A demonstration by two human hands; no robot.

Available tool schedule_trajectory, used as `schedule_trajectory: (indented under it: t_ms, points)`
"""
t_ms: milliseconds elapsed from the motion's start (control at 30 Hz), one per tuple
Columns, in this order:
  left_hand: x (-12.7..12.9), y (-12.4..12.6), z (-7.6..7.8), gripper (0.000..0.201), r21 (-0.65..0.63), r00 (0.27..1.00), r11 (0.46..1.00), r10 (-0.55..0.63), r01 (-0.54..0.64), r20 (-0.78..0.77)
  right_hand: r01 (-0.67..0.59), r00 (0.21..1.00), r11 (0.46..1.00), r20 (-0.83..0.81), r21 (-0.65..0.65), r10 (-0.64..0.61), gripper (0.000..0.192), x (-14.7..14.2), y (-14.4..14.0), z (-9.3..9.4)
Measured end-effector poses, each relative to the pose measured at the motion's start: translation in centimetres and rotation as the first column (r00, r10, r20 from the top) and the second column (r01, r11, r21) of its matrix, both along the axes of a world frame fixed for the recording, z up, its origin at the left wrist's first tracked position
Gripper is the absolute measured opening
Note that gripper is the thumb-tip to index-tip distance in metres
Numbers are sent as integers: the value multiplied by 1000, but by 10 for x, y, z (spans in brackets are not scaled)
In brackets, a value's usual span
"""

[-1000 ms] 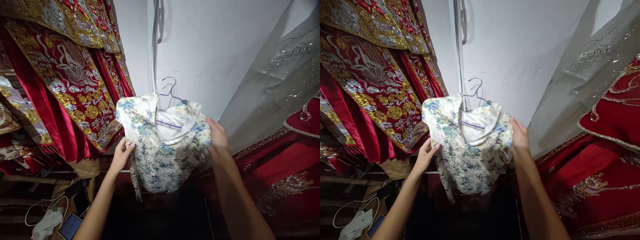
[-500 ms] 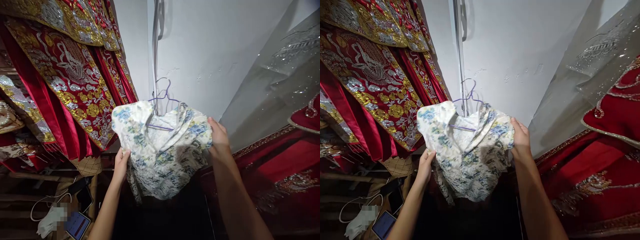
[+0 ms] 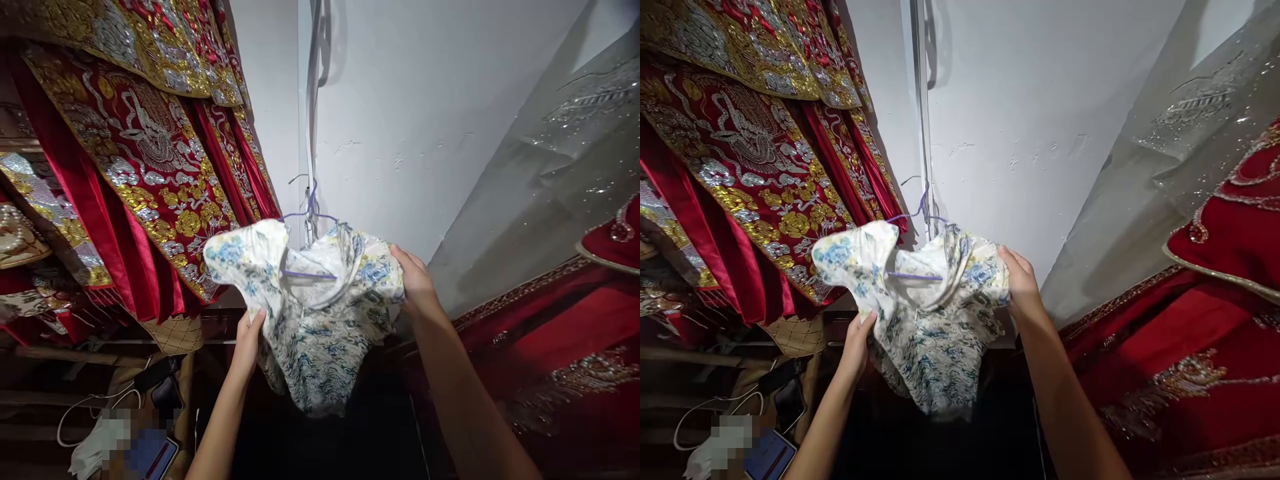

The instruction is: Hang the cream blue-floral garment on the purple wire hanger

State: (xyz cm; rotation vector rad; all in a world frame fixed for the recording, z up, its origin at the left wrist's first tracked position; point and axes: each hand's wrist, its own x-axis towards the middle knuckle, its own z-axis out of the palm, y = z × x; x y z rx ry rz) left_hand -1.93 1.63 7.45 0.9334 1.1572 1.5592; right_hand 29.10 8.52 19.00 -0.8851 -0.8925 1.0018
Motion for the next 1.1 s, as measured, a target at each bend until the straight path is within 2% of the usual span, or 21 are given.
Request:
schedule_trajectory:
  t_ms: [100, 167, 200, 267, 300, 333, 367, 400, 433, 467, 500, 533, 567, 633, 767, 867, 967, 1033, 1100]
  points:
    - [0, -10, -25, 59, -156, 994, 988, 27, -11, 106, 67, 997, 995, 45, -80, -63, 35, 14, -9, -21]
    - [3, -18, -34, 62, -220, 989, 976, 26, 7, 147, 245, 964, 969, 115, -36, -240, 38, 15, -20, -37]
    - [6, -22, -36, 63, -230, 989, 973, 7, 28, 149, 381, 911, 925, 164, 17, -378, 40, 12, -28, -45]
    - [12, -29, -34, 65, -221, 991, 972, -46, 73, 125, 627, 727, 766, 245, 142, -641, 43, -5, -49, -62]
    - [16, -33, -31, 66, -217, 991, 972, -72, 95, 112, 698, 639, 692, 276, 183, -718, 45, -18, -61, -72]
    - [19, -36, -28, 66, -216, 990, 970, -88, 110, 109, 694, 640, 697, 290, 179, -712, 40, -32, -72, -81]
    - [21, -39, -25, 66, -220, 989, 969, -91, 115, 118, 638, 709, 758, 279, 138, -647, 29, -48, -82, -90]
    - [23, -41, -22, 66, -227, 987, 967, -83, 114, 139, 473, 832, 879, 298, 61, -469, 19, -64, -89, -99]
    - [25, -43, -20, 67, -237, 982, 964, -82, 121, 168, 250, 918, 967, 328, -48, -221, 18, -78, -94, -108]
    - [25, -45, -18, 69, -247, 977, 959, -91, 139, 195, 45, 945, 986, 327, -158, 10, 24, -91, -96, -115]
    - [25, -47, -16, 71, -256, 970, 952, -112, 167, 218, -129, 926, 961, 317, -246, 205, 31, -102, -96, -122]
    - [24, -48, -14, 73, -261, 962, 945, -137, 198, 235, -240, 891, 923, 309, -300, 332, 35, -110, -94, -127]
    - [23, -50, -13, 75, -266, 955, 937, -161, 228, 248, -297, 863, 899, 314, -321, 396, 38, -115, -90, -131]
    - [20, -53, -10, 74, -278, 949, 929, -169, 244, 267, -336, 832, 890, 345, -308, 434, 37, -120, -84, -136]
    - [18, -60, -6, 75, -291, 952, 935, -119, 204, 283, -402, 816, 874, 327, -273, 477, 22, -123, -84, -134]
    - [23, -63, -6, 78, -283, 949, 935, -131, 214, 286, -398, 843, 887, 289, -235, 454, 14, -127, -91, -129]
    - [27, -60, -12, 73, -262, 947, 940, -141, 220, 288, -352, 862, 908, 300, -227, 409, 8, -125, -95, -129]
    - [25, -54, -19, 64, -252, 969, 955, -98, 155, 226, -289, 872, 925, 330, -246, 361, 16, -118, -95, -132]
    - [18, -47, -28, 58, -218, 998, 975, 54, -45, 37, -247, 868, 930, 365, -271, 337, 24, -108, -95, -135]
